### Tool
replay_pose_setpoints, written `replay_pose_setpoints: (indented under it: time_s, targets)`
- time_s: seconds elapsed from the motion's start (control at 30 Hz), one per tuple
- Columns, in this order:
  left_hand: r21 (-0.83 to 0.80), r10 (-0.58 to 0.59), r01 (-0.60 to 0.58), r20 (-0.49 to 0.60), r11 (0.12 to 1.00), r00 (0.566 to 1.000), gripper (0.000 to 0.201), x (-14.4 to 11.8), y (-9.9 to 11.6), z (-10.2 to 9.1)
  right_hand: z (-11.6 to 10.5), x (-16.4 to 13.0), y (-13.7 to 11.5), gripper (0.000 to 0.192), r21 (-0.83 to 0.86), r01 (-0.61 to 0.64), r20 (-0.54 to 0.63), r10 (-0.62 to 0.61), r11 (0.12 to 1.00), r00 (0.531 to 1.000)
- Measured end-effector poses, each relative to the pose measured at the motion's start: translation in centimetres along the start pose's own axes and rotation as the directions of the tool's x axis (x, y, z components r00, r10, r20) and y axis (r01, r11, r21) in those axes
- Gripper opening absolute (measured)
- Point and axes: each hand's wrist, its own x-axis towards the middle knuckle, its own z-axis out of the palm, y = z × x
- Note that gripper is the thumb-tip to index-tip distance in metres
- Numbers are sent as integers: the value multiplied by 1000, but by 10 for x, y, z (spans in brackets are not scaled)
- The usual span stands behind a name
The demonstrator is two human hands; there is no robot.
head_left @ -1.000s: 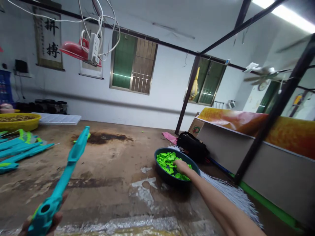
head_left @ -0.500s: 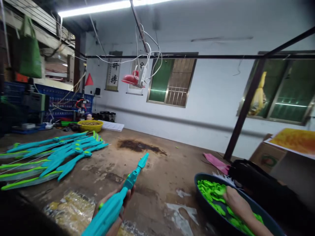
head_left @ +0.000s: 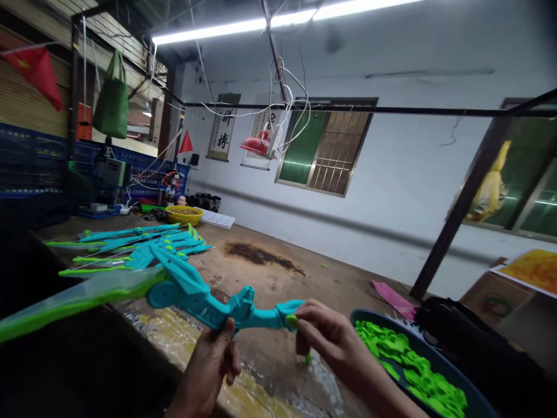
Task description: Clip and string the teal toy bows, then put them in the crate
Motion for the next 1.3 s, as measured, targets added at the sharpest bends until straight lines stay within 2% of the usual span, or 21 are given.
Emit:
replay_pose_setpoints:
  time_s: [0.1,0.17,0.2,0.27,0.37,0.5,0.67,0.8,0.83,0.9,0.97,1.03,1.1,1.3]
  targets:
    - [292,-5,-14,66,956,998,54,-27,7,5,31,-1,-29,33,121,-44,39,39,992,998]
    - [357,25,-49,70,933,997,54,-45,11,7,44,-6,-32,31,149,-48,49,42,988,998]
    - [352,32,-51,59,934,998,53,-52,12,7,49,-9,-31,30,158,-41,57,32,987,998]
    - [307,-25,7,54,952,998,54,-65,9,6,57,-18,-28,29,180,-38,67,26,983,997]
    - [214,-152,119,147,970,977,57,-75,-2,3,62,-34,-26,25,102,-17,14,16,995,1000]
    - [124,-147,116,283,986,948,51,-81,-9,4,65,-53,-29,17,-164,81,-96,-98,983,991]
    - [143,-135,87,378,986,916,43,-87,-2,10,71,-68,-35,13,-278,123,-190,-180,953,965]
    - [173,-119,57,374,983,920,46,-89,-2,15,72,-78,-30,15,-359,72,-253,-172,930,952]
    - [193,-113,44,365,980,924,48,-90,-3,16,70,-80,-28,20,-379,40,-282,-156,924,947]
    - [236,-102,18,349,972,932,49,-91,-4,18,63,-82,-25,44,-361,-42,-307,-77,932,948]
    - [265,-87,-10,351,964,932,48,-93,-4,19,54,-81,-25,56,-254,-119,-218,63,960,974]
    - [293,-66,-43,353,955,933,49,-96,-5,21,47,-79,-27,42,-144,-173,-70,164,974,984]
    - [330,-41,-83,352,940,935,50,-99,-7,21,45,-80,-30,27,-114,-174,-3,175,978,985]
    - [369,28,-136,284,919,959,43,-108,-24,21,56,-96,-28,13,-235,-133,-111,110,963,988]
